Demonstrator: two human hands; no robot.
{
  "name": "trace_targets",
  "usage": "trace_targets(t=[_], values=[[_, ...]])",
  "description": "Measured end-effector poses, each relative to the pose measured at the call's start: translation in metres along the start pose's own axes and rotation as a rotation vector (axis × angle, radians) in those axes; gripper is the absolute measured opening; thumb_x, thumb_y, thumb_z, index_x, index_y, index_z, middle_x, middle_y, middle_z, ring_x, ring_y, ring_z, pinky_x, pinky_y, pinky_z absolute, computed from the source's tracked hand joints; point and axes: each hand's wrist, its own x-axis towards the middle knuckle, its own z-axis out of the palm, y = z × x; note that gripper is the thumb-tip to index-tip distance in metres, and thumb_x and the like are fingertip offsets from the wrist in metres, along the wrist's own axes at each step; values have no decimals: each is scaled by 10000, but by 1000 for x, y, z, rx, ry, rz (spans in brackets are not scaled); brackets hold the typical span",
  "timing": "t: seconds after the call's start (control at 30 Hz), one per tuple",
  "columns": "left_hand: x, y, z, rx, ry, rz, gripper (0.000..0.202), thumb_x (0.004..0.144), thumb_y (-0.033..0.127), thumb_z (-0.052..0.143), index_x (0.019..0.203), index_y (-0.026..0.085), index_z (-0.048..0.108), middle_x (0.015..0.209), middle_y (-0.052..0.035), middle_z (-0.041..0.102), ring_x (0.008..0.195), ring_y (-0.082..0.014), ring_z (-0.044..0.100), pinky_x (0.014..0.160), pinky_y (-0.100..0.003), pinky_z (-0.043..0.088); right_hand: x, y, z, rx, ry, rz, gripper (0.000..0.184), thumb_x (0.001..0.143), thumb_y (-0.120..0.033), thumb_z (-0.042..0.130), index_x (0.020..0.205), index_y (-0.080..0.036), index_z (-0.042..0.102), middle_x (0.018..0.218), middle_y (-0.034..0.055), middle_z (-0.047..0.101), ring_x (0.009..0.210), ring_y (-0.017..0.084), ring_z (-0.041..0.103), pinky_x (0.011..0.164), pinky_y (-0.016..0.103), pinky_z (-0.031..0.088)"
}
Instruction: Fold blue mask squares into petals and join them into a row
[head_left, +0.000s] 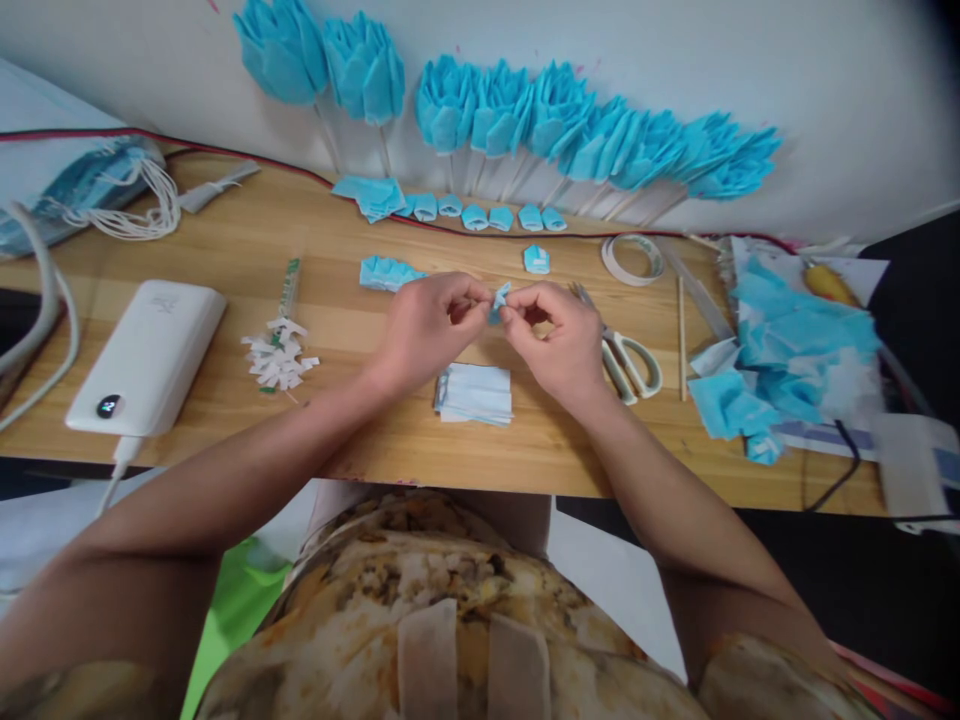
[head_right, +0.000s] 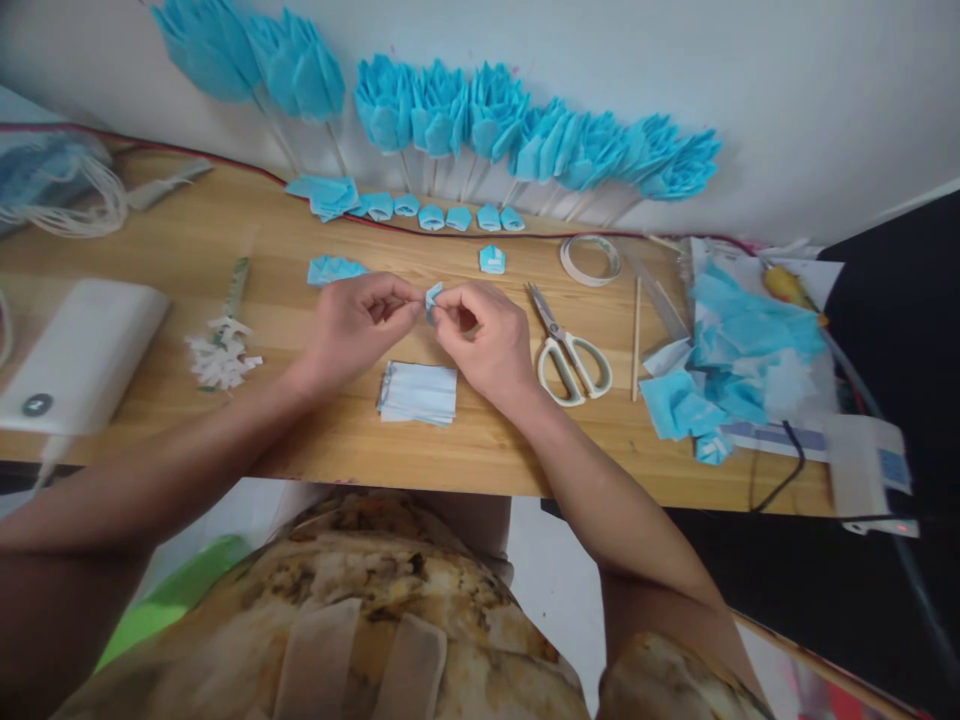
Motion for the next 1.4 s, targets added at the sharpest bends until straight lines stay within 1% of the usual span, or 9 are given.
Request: trace_targets(t=[0.23, 0.5, 0.7, 0.87, 1.03, 1.1, 1.2, 1.3, 1.4], values=[[0, -1, 0, -38, -4, -20, 46, 824, 201, 680, 792, 203, 713, 572, 48, 544, 562, -108, 466, 567, -274, 340, 0, -2, -1, 4, -24, 43, 97, 832, -197, 619, 745, -233, 642, 695, -12, 661, 655, 139, 568, 655, 299, 476], [0, 0, 0, -12, -20, -28, 86, 821, 171, 643, 807, 188, 726, 606, 34, 604, 570, -103, 471, 570, -263, 345, 1, -2, -1, 6, -31, 63, 102, 830, -198, 621, 737, -233, 646, 689, -14, 659, 646, 135, 568, 647, 293, 476], [0, 0, -1, -6, -27, -25, 101, 805, 136, 635, 810, 176, 728, 609, 34, 602, 577, -100, 487, 583, -259, 357, 0, -3, 0, 67, -20, 66, 91, 823, -190, 631, 742, -224, 653, 694, -20, 664, 622, 121, 545, 624, 281, 461], [1, 1, -3, -34, -22, -27, 130, 799, 134, 614, 829, 191, 727, 636, 29, 622, 587, -106, 491, 587, -260, 377, 3, -4, -2, 149, -36, 188, 88, 812, -234, 643, 724, -224, 643, 653, -29, 625, 594, 112, 513, 583, 270, 428], [8, -4, -9, -209, 45, -109, 51, 858, 235, 623, 865, 204, 663, 648, 29, 565, 596, -112, 491, 574, -263, 381, 5, 5, -6, 354, -75, 330, 119, 824, -306, 668, 737, -226, 659, 640, -40, 596, 584, 103, 508, 563, 258, 406], [10, -5, -11, -263, -1, -141, 122, 889, 310, 602, 859, 200, 644, 698, 13, 589, 638, -120, 518, 593, -263, 402, 5, 8, -6, 399, -91, 366, 124, 827, -323, 677, 748, -228, 665, 647, -40, 604, 596, 107, 521, 575, 260, 418], [11, -4, -13, -310, -134, -169, 203, 875, 385, 611, 822, 190, 634, 716, 6, 604, 678, -128, 528, 623, -263, 424, 5, 8, -5, 436, -109, 405, 131, 817, -339, 692, 757, -225, 669, 647, -41, 602, 594, 105, 517, 574, 258, 422], [11, -3, -11, -363, -188, -189, 161, 807, 329, 658, 755, 186, 605, 693, 17, 596, 653, -115, 497, 611, -253, 408, 5, 5, -5, 467, -141, 431, 141, 803, -345, 703, 748, -219, 669, 634, -44, 584, 594, 102, 511, 577, 252, 430], [11, -4, -9, -390, -158, -212, 136, 775, 247, 658, 695, 183, 568, 664, 28, 571, 616, -99, 457, 587, -244, 380, 5, 4, -6, 517, -193, 446, 169, 834, -352, 668, 739, -212, 670, 662, -29, 603, 630, 110, 536, 612, 258, 472]])
